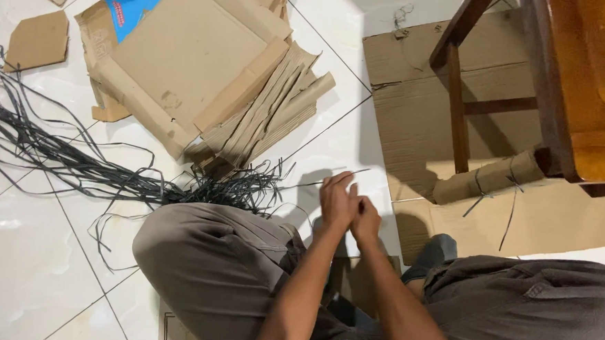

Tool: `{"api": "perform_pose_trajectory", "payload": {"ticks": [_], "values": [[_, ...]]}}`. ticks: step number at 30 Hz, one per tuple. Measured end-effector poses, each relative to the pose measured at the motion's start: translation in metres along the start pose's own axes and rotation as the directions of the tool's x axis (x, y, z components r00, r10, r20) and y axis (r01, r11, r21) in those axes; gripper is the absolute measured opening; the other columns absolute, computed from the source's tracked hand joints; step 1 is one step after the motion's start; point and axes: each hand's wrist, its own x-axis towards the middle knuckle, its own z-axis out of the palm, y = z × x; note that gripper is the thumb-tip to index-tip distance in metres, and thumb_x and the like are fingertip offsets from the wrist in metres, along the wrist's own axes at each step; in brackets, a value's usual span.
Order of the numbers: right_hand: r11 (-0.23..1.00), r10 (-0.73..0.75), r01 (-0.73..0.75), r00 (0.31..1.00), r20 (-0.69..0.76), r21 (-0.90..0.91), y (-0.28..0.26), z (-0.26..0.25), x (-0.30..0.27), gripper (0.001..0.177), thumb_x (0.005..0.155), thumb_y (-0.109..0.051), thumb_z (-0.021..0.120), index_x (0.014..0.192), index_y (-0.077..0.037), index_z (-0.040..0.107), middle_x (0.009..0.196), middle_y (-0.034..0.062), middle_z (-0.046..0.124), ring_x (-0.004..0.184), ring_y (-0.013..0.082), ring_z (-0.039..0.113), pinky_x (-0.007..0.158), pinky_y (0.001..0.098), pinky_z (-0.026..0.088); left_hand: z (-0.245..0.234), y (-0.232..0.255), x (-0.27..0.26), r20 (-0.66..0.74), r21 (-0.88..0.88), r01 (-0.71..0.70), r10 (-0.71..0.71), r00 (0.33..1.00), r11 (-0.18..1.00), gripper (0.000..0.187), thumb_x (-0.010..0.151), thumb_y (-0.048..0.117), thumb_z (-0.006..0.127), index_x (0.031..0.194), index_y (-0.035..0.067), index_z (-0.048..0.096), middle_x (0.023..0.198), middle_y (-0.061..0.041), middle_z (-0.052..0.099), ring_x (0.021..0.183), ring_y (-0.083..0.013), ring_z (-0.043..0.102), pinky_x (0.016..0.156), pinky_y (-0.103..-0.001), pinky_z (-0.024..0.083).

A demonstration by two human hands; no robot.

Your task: Wrapping a wooden chair leg with cardboard and securing it with string.

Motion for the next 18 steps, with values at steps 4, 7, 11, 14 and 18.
{"api": "perform_pose_trajectory", "payload": {"ticks": [4,7,11,14,18], "values": [[0.943,-0.053,0.113,0.980,-0.194,0.313,-0.045,-0.031,-0.014,0.025,0.098,-0.018,0.058,0.121,-0.019,0.066,0.118,0.0140,0.071,0.107,0.0343,0.068,0.093,0.0470,0.054,-0.026,0.065,0.016,0.038,-0.263,0.029,-0.020,0.999,0.964,0.015,0.087,0.016,0.071,0.098,0.015,0.081,0.101,-0.003,0.079,0.091,-0.0285,0.072,0.089,-0.040,0.054],[0.796,-0.193,0.326,0.935,-0.297,0.511,-0.083,-0.058,-0.028,0.030,0.103,-0.008,0.047,0.128,-0.005,0.062,0.125,0.0168,0.065,0.112,0.0271,0.053,0.092,0.0385,0.046,-0.021,0.079,0.027,0.189,-0.453,0.289,-0.226,0.956,0.843,0.016,0.083,0.019,0.076,0.096,0.023,0.083,0.092,-0.001,0.079,0.088,-0.0208,0.076,0.082,-0.033,0.058],[0.643,-0.173,0.290,0.957,-0.234,0.709,-0.082,-0.073,-0.027,0.033,0.111,-0.023,0.044,0.124,-0.006,0.069,0.095,0.0106,0.065,0.090,0.0189,0.058,0.085,0.0320,0.049,-0.016,0.083,0.037,0.210,-0.598,0.418,-0.370,0.905,0.684,0.018,0.079,0.014,0.076,0.095,0.020,0.081,0.087,-0.003,0.079,0.082,-0.0154,0.072,0.078,-0.030,0.057],[0.620,-0.212,0.274,0.961,-0.180,0.735,-0.061,-0.082,-0.019,0.027,0.108,-0.022,0.051,0.113,-0.004,0.071,0.072,0.0080,0.062,0.066,0.0126,0.056,0.066,0.0231,0.047,-0.011,0.078,0.046,0.155,-0.693,0.406,-0.428,0.891,0.595,0.020,0.079,0.006,0.074,0.097,0.013,0.078,0.089,-0.005,0.078,0.081,-0.0140,0.070,0.078,-0.030,0.056],[0.606,-0.134,0.177,0.984,-0.120,0.776,-0.037,-0.095,-0.016,0.018,0.103,-0.020,0.062,0.101,-0.004,0.070,0.060,-0.0061,0.034,0.044,0.0008,0.030,0.040,0.0147,0.024,-0.011,0.082,0.052,0.098,-0.781,0.377,-0.499,0.861,0.498,0.031,0.081,0.006,0.078,0.111,0.007,0.072,0.097,-0.012,0.077,0.085,-0.0164,0.070,0.078,-0.031,0.057]]}}
